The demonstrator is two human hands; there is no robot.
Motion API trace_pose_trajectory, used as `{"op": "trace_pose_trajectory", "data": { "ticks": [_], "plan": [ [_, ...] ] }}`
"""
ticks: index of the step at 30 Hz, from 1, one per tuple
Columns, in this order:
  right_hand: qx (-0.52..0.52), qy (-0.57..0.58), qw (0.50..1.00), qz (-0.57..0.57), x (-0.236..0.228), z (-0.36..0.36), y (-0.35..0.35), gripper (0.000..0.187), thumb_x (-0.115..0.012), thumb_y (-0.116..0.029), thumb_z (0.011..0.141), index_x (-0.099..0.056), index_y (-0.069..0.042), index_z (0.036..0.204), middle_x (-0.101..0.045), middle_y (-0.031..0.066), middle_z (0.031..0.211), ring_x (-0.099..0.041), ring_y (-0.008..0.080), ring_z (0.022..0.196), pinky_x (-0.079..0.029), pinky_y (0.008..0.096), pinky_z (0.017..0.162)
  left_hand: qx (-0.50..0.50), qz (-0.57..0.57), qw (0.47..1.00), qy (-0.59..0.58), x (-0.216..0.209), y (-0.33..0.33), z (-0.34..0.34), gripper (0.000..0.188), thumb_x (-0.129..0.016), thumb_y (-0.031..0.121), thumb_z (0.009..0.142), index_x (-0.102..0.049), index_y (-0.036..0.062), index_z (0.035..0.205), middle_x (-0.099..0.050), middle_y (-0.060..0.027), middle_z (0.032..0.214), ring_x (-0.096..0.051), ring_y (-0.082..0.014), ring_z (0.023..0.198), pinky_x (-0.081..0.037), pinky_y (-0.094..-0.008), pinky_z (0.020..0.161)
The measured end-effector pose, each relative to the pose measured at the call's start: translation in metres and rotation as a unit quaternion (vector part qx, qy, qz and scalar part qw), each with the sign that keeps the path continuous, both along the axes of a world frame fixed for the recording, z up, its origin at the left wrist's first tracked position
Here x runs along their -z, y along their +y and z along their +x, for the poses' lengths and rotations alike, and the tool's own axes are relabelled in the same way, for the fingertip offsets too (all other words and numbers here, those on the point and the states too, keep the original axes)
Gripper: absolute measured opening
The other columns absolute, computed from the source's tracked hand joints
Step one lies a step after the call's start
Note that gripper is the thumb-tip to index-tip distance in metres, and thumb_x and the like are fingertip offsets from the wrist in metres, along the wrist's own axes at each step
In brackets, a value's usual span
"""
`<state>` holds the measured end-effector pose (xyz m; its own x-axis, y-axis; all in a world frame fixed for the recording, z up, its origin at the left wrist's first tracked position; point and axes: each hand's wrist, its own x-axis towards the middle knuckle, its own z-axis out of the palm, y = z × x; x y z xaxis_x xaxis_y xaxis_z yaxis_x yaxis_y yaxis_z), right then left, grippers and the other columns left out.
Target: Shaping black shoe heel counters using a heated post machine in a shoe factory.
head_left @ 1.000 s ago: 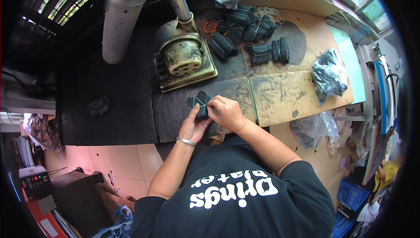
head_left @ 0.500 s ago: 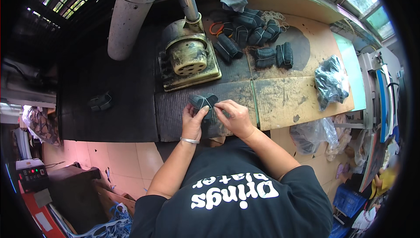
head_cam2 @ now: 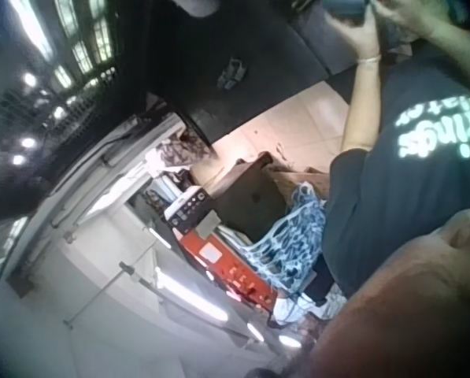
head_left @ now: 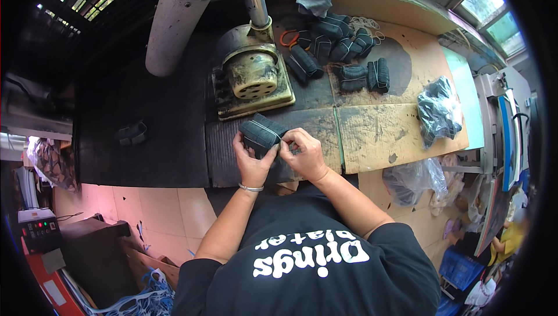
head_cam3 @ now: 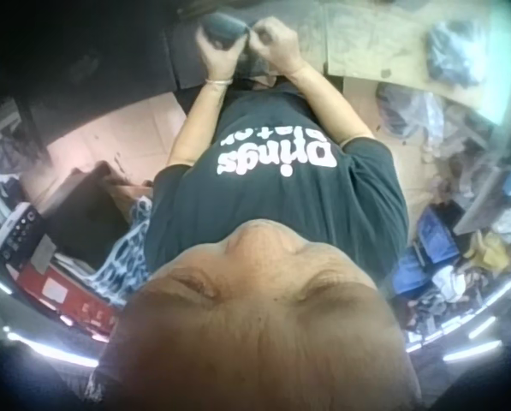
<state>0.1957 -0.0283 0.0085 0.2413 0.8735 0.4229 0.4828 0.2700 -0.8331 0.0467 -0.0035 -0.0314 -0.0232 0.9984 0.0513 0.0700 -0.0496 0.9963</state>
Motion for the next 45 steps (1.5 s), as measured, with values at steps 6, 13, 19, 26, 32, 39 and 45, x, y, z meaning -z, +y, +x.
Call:
{"op": "trace_pose_trajectory", "data": {
  "ticks": [6,13,19,26,32,39,45],
  "plan": [
    [-0.057,0.001,0.998,-0.031,0.015,0.007,-0.001,0.01,-0.069,-0.005,0.081,-0.066,-0.002,0.089,-0.065,0.0089,0.083,-0.064,0.0191,0.064,-0.052,0.0291,0.06,0.012,0.054,0.998,0.023,0.002,0.001,-0.007,0.089,-0.086,0.014,0.066,-0.032,-0.0027,0.136,-0.044,-0.0169,0.129,-0.047,-0.0248,0.119,-0.04,-0.0353,0.1],
    [-0.162,0.345,0.88,-0.282,0.009,0.012,-0.015,0.051,-0.066,-0.029,0.091,-0.055,0.005,0.128,-0.065,0.0122,0.111,-0.06,0.0145,0.101,-0.047,0.029,0.09,-0.005,0.392,0.863,0.319,0.002,0.003,-0.021,0.085,-0.083,0.007,0.056,-0.04,0.0072,0.13,-0.044,-0.017,0.128,-0.046,-0.0404,0.12,-0.039,-0.049,0.102],
    [-0.218,0.387,0.844,-0.3,0.001,0.009,-0.015,0.068,-0.07,-0.027,0.088,-0.039,0.004,0.141,-0.054,0.0162,0.129,-0.054,0.0199,0.118,-0.044,0.0319,0.1,0.012,0.474,0.799,0.368,0.008,0.005,-0.03,0.082,-0.084,0.008,0.058,-0.043,0.0166,0.128,-0.043,-0.014,0.128,-0.048,-0.0395,0.119,-0.041,-0.0492,0.097],
    [-0.193,0.374,0.855,-0.303,0.005,0.002,-0.018,0.07,-0.073,-0.024,0.086,-0.038,0.003,0.141,-0.054,0.0165,0.128,-0.054,0.0198,0.117,-0.044,0.0327,0.1,0.003,0.472,0.809,0.351,0.013,0.006,-0.028,0.079,-0.083,0.006,0.059,-0.045,0.0176,0.127,-0.046,-0.0108,0.126,-0.051,-0.0348,0.119,-0.042,-0.0462,0.096],
    [-0.208,0.371,0.85,-0.309,0.006,0.003,-0.019,0.068,-0.072,-0.026,0.087,-0.04,0.004,0.138,-0.055,0.0154,0.125,-0.055,0.0183,0.113,-0.046,0.0311,0.096,0.027,0.456,0.819,0.347,0.015,0.003,-0.028,0.08,-0.083,0.008,0.06,-0.04,0.0117,0.127,-0.046,-0.0127,0.129,-0.05,-0.0349,0.122,-0.042,-0.0458,0.099],
    [-0.113,0.286,0.903,-0.298,0.019,0.004,-0.016,0.067,-0.075,-0.025,0.08,-0.045,0.003,0.132,-0.058,0.0129,0.115,-0.056,0.016,0.101,-0.047,0.0296,0.084,0.117,0.459,0.826,0.304,0.013,-0.008,-0.026,0.073,-0.083,0.014,0.068,-0.04,0.0078,0.128,-0.046,-0.0161,0.129,-0.048,-0.0357,0.124,-0.043,-0.0453,0.1],
    [-0.191,0.033,0.965,-0.177,-0.015,0.035,-0.008,0.083,-0.078,-0.023,0.065,-0.04,-0.002,0.136,-0.045,0.0185,0.13,-0.048,0.0309,0.12,-0.046,0.0386,0.096,0.198,0.144,0.959,0.143,-0.023,-0.004,-0.037,0.1,-0.081,0.017,0.066,-0.023,-0.0008,0.146,-0.029,-0.0241,0.147,-0.038,-0.0387,0.133,-0.037,-0.0448,0.108]
  ]
}}
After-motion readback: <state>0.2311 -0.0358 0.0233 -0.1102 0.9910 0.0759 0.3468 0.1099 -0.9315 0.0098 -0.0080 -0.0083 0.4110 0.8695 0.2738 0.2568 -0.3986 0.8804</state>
